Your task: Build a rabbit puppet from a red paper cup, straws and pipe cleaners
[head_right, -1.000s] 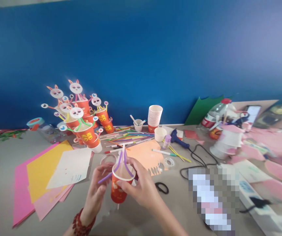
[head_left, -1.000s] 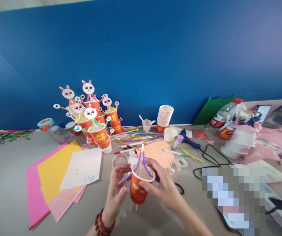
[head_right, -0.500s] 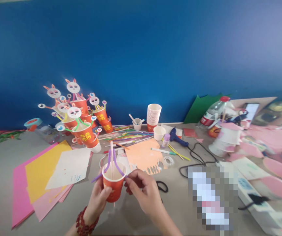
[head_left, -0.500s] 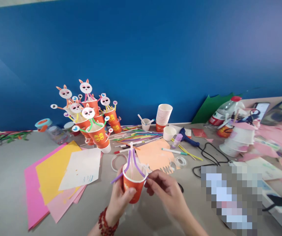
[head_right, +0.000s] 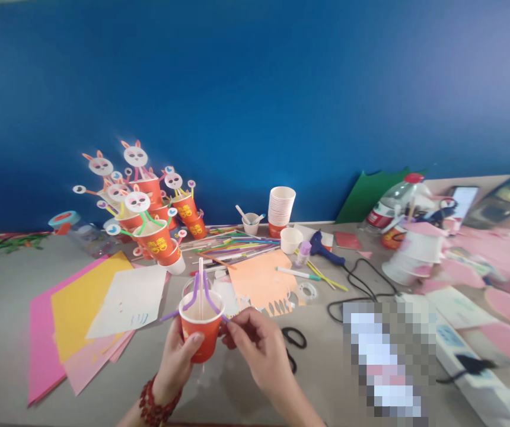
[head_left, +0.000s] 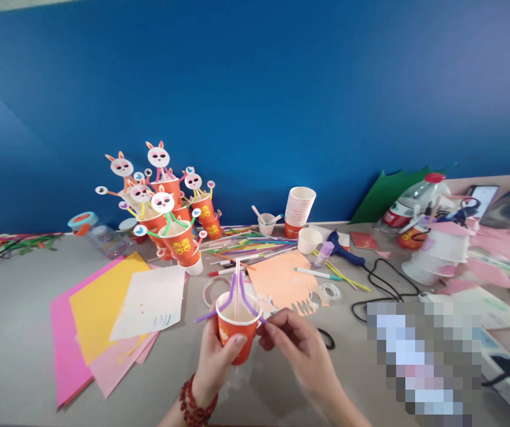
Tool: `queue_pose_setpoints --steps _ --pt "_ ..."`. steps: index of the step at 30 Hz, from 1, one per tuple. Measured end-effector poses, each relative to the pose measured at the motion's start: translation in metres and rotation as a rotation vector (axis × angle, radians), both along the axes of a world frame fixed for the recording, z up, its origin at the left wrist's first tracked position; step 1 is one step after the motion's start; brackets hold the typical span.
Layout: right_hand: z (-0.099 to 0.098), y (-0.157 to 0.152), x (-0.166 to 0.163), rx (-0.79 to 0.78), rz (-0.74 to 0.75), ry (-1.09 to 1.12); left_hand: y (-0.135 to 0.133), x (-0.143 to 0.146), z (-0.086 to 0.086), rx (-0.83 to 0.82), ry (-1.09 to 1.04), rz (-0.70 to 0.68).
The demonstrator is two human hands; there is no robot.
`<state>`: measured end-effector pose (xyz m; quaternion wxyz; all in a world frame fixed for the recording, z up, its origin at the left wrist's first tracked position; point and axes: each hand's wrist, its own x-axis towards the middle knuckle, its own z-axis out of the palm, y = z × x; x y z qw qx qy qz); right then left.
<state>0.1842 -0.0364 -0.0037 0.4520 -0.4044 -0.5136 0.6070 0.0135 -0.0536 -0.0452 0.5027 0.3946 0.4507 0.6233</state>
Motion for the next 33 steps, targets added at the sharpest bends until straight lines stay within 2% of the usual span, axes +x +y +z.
queue_pose_setpoints --steps 3,5,8,11,16,21,25,33 --pt "-0.001 0.002 0.002 0.054 0.016 -0.091 0.001 -0.003 0.001 0.009 0.051 -0.004" --pt "0.002 0.006 0.006 0.147 0.009 -0.181 0.002 -0.004 0.002 0.003 0.084 -0.001" --pt "0.014 0.017 0.012 0.323 -0.031 -0.268 0.004 -0.003 0.005 -0.01 0.108 -0.013" --pt "0.03 0.032 0.011 0.388 -0.011 -0.309 0.005 0.001 0.01 0.003 0.096 -0.073" --pt "0.046 0.05 -0.005 0.311 0.143 -0.206 0.003 0.005 0.01 0.041 0.139 -0.151" --pt "0.041 0.052 -0.014 0.141 0.008 -0.101 -0.001 0.006 0.003 0.077 0.153 -0.14" --pt "0.037 0.049 -0.013 0.145 -0.021 -0.036 -0.002 0.008 0.002 0.09 0.168 -0.11" --pt "0.038 0.053 -0.013 0.121 0.016 -0.048 0.001 0.011 0.008 0.076 0.138 -0.162"
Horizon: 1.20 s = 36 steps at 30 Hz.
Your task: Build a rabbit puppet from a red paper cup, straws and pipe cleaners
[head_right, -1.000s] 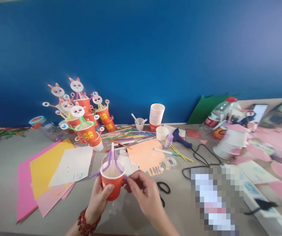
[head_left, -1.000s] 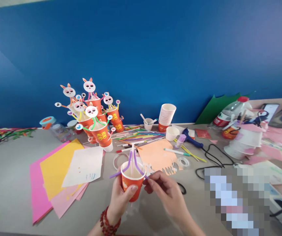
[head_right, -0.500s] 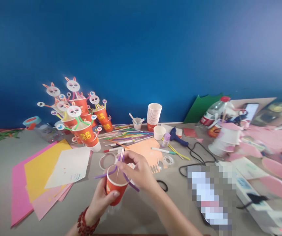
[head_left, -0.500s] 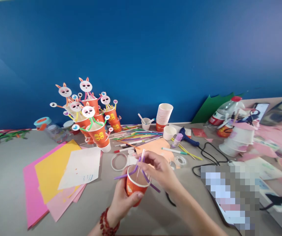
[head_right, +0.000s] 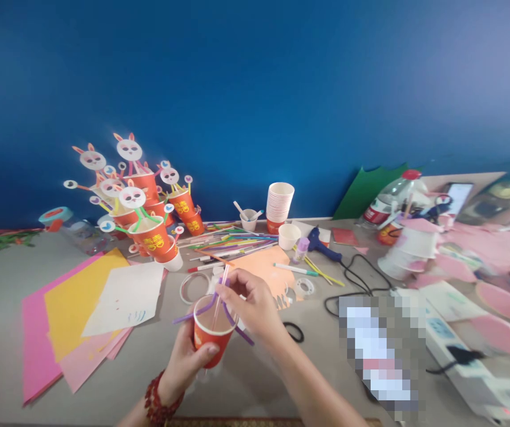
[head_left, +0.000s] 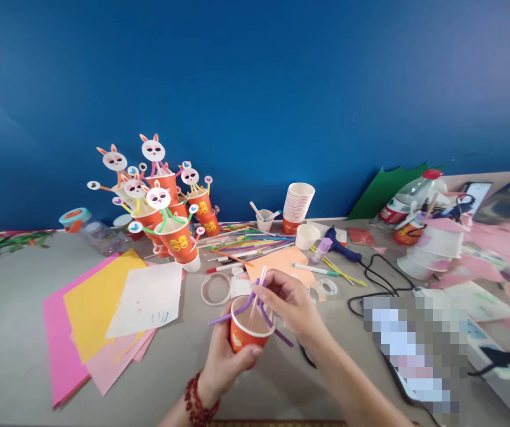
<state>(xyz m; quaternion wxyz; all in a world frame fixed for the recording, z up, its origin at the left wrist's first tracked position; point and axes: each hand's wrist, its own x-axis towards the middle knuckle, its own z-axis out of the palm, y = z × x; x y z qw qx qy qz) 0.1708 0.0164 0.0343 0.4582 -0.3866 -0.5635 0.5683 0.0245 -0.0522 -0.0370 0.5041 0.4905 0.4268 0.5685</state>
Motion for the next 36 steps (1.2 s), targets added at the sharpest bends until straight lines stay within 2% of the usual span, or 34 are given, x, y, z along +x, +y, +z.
queue_pose_setpoints --steps 4,8,10,17,24,32,36 --pt "-0.001 0.002 0.007 0.049 0.036 -0.057 -0.001 -0.002 -0.005 -0.005 -0.034 -0.01" --pt "-0.002 -0.005 0.018 0.148 0.219 -0.184 -0.004 -0.005 -0.012 0.058 -0.022 0.047" --pt "0.0 -0.011 0.02 0.175 0.262 -0.254 -0.005 -0.005 -0.014 0.064 -0.013 0.077" --pt "0.002 -0.022 0.014 0.232 0.2 -0.389 -0.005 -0.003 -0.011 -0.082 -0.006 0.174" --pt "-0.005 -0.023 0.013 0.241 0.184 -0.451 -0.009 -0.005 -0.016 -0.061 -0.074 0.203" --pt "-0.009 -0.025 0.014 0.243 0.181 -0.405 -0.008 -0.01 -0.023 -0.003 0.057 0.147" --pt "-0.02 -0.023 0.024 0.198 0.19 -0.324 -0.009 -0.011 -0.029 -0.082 0.033 0.204"
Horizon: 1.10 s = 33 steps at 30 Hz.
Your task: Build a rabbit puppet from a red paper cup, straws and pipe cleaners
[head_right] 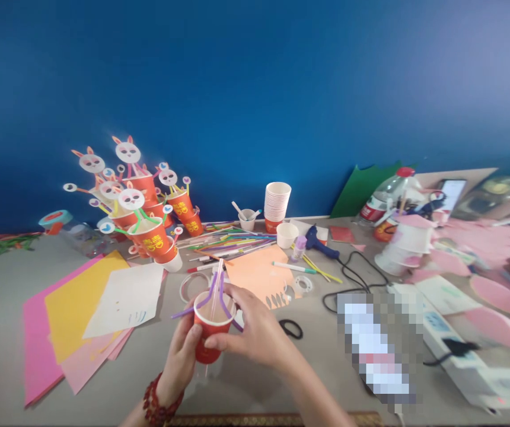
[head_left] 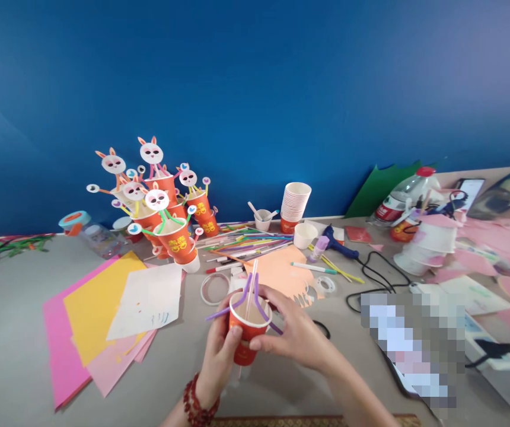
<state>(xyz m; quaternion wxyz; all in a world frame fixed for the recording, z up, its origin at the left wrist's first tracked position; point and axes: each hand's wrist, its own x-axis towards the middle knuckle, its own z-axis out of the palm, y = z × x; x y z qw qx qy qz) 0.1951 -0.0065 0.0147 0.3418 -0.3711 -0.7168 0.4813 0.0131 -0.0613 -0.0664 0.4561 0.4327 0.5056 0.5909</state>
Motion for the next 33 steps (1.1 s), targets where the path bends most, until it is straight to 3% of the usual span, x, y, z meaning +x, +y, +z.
queue_pose_setpoints --steps 3,7,15,19,25,28,33 --pt "-0.009 0.002 0.012 -0.092 0.004 0.175 0.001 -0.001 -0.001 -0.05 -0.057 0.042" --pt "-0.014 0.0 0.019 -0.179 -0.118 0.314 0.003 0.001 -0.001 -0.086 -0.162 0.03" --pt "-0.009 0.0 0.002 -0.082 -0.005 0.121 0.003 0.004 -0.011 -0.061 -0.242 -0.037" --pt "-0.013 0.005 0.001 -0.077 0.0 0.128 0.004 0.005 -0.01 -0.037 -0.309 -0.157" --pt "-0.017 0.014 0.007 -0.155 0.102 0.223 0.005 -0.009 0.004 0.039 -0.566 -0.363" --pt "-0.022 0.02 0.009 -0.205 0.178 0.3 0.018 -0.031 0.014 -0.035 -0.708 -0.398" --pt "-0.043 0.028 0.005 -0.244 0.229 0.387 0.051 -0.063 0.033 -0.02 -0.557 -0.473"
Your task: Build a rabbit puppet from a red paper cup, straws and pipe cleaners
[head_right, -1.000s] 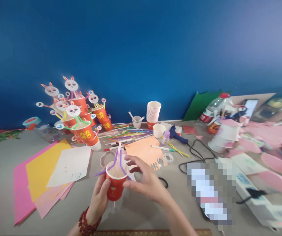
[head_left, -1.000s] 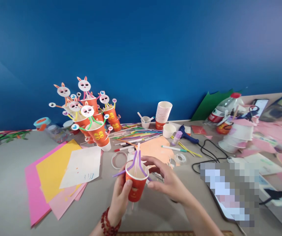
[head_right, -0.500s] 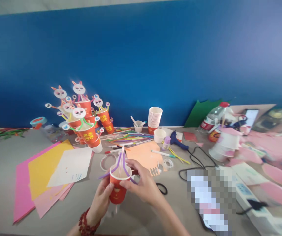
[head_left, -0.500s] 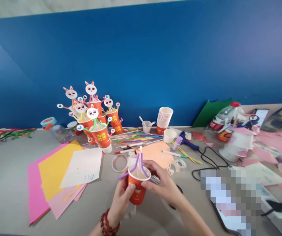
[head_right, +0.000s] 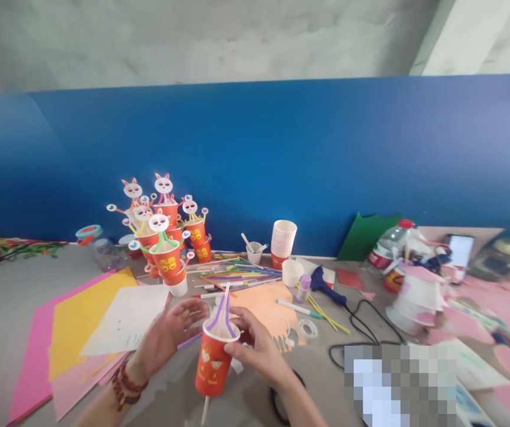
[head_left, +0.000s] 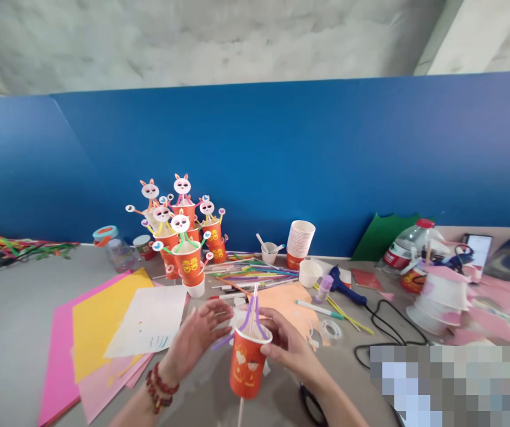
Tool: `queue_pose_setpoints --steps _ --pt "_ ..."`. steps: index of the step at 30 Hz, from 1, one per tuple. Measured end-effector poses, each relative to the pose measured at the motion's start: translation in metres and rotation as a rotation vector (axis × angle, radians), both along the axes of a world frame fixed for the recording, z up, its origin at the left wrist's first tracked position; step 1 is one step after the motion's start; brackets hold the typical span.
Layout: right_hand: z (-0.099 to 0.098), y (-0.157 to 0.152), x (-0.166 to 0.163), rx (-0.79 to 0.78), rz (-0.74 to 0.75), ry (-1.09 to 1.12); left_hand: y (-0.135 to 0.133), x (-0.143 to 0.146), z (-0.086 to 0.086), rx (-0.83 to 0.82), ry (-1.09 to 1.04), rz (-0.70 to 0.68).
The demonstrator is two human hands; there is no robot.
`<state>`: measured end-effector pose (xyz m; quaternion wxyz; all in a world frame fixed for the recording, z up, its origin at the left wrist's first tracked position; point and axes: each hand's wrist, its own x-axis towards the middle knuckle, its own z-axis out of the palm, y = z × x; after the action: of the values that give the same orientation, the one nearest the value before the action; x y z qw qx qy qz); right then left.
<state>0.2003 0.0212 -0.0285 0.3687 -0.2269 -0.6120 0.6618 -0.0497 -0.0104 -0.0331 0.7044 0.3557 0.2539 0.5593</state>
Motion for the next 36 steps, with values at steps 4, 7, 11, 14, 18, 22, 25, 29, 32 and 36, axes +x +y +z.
queue_pose_setpoints --steps 4,7,11,14,18,22,25,29,32,36 --pt "-0.017 -0.003 -0.007 -0.007 -0.009 -0.005 0.016 0.002 0.019 0.078 0.33 -0.062" --pt "-0.02 -0.008 -0.01 0.028 -0.025 -0.063 0.023 0.014 0.028 0.154 0.549 -0.012" --pt "-0.019 -0.013 -0.011 0.073 -0.052 -0.123 0.032 0.029 0.03 0.223 0.761 0.029" --pt "-0.02 -0.013 -0.01 0.076 -0.078 -0.133 0.035 0.038 0.028 0.187 0.773 0.055" --pt "-0.023 -0.014 -0.011 0.068 -0.11 -0.134 0.034 0.044 0.023 0.059 0.646 0.08" --pt "-0.025 -0.016 -0.013 0.074 -0.113 -0.136 0.032 0.046 0.014 -0.021 0.515 0.081" --pt "-0.027 -0.017 -0.014 0.071 -0.094 -0.139 0.03 0.045 0.012 -0.053 0.471 0.09" --pt "-0.027 -0.018 -0.015 0.05 -0.076 -0.122 0.029 0.044 0.015 -0.033 0.482 0.095" --pt "-0.026 -0.018 -0.016 0.056 -0.068 -0.121 0.028 0.042 0.016 0.08 0.584 0.079" --pt "-0.027 -0.019 -0.018 0.082 -0.089 -0.113 0.027 0.04 0.015 0.189 0.674 -0.057"
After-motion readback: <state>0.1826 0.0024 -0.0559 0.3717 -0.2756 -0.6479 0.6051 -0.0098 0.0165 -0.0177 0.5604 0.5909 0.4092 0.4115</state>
